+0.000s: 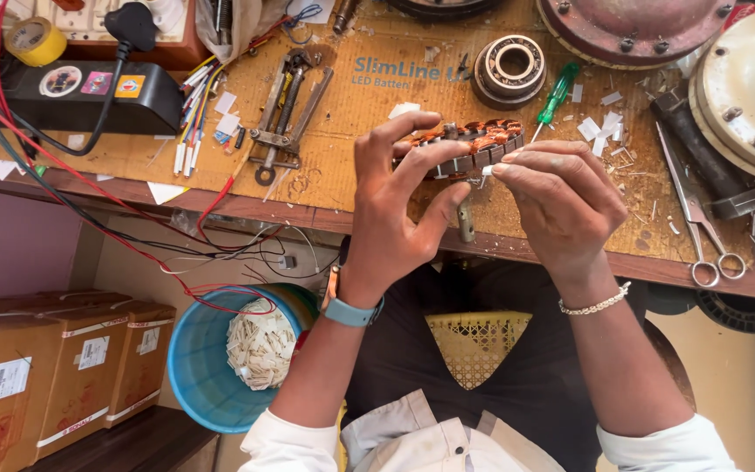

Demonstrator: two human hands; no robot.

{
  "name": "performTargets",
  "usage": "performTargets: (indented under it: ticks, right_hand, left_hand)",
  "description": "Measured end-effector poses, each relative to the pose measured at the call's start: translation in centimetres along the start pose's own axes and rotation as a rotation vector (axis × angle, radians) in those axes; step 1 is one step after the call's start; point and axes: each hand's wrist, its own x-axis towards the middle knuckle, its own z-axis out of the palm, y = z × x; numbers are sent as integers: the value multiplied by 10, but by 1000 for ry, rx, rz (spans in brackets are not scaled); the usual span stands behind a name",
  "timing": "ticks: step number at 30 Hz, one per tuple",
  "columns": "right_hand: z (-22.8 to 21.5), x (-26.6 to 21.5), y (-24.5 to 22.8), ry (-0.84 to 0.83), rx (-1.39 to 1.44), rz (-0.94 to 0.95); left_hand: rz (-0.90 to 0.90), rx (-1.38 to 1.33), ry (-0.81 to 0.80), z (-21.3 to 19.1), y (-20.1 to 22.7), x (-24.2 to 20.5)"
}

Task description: The person inserts small white plastic spacers into the slots of a motor armature, using shears to trim the spacers as needed. The person repeatedly picks up spacers, trims them, and places them into the armature slots.

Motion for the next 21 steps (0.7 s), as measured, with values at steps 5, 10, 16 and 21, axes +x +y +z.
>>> performTargets:
  ticks: [5, 10, 16, 21]
  right_hand:
    - [-2, -5, 4, -38, -30, -29]
    - [0, -5, 13, -62, 53, -21]
    - [-3, -1, 15, -105, 110, -7]
    - [-10, 9, 7, -127, 81, 0]
  left_hand:
    - [-26, -189, -175, 0, -18, 10]
    - [-25, -236, -285, -9, -28, 16]
    - [5, -61, -312, -6, -24, 21]
    - [4, 71, -282, 0, -15, 21]
